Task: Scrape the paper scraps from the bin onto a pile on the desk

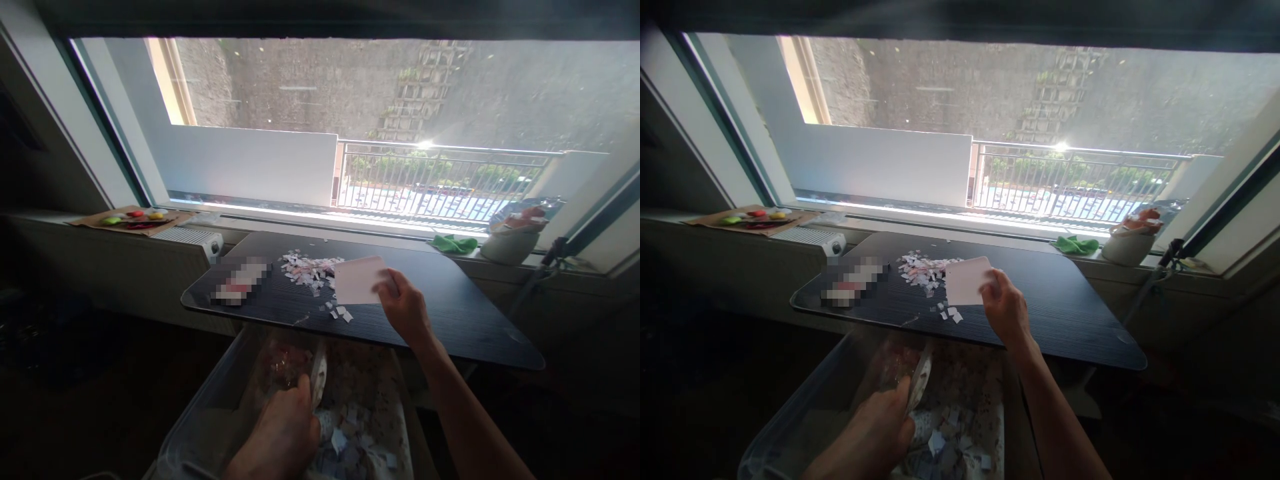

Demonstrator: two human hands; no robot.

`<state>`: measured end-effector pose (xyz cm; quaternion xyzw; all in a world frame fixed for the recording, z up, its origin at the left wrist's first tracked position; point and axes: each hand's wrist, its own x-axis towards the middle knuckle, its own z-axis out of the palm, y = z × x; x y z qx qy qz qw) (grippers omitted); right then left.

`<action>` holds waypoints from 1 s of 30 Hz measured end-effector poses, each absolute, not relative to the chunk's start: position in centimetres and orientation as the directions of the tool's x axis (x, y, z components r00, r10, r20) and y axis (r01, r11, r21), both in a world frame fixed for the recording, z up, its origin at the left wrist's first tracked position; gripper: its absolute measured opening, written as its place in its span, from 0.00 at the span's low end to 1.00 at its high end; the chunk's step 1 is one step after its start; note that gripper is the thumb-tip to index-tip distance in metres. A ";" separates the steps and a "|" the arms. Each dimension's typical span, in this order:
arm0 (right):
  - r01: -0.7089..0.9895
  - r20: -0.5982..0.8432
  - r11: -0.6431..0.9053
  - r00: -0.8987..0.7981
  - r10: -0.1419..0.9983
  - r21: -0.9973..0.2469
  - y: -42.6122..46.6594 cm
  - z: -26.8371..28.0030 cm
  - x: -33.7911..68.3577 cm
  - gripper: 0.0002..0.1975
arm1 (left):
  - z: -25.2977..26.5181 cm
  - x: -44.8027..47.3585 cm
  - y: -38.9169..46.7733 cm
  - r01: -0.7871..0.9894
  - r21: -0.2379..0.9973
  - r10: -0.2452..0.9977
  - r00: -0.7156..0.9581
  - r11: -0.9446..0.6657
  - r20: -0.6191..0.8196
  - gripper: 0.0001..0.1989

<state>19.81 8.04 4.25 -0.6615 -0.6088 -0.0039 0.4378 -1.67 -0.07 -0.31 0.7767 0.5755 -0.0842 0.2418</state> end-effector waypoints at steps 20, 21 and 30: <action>0.649 0.441 0.200 0.233 0.867 -0.734 8.7 1.8 18.2 0.18 | 0.3 -1.5 -0.2 0.944 0.289 0.859 0.278 -0.161 -0.430 0.16; 0.627 0.438 0.212 0.230 0.869 -0.750 8.7 1.7 18.0 0.18 | 0.3 -1.5 -0.2 0.944 0.288 0.856 0.278 -0.159 -0.436 0.16; 0.512 0.392 0.249 0.193 0.900 -0.822 8.9 0.9 17.2 0.18 | 0.1 -1.5 -0.1 0.942 0.287 0.851 0.290 -0.174 -0.438 0.18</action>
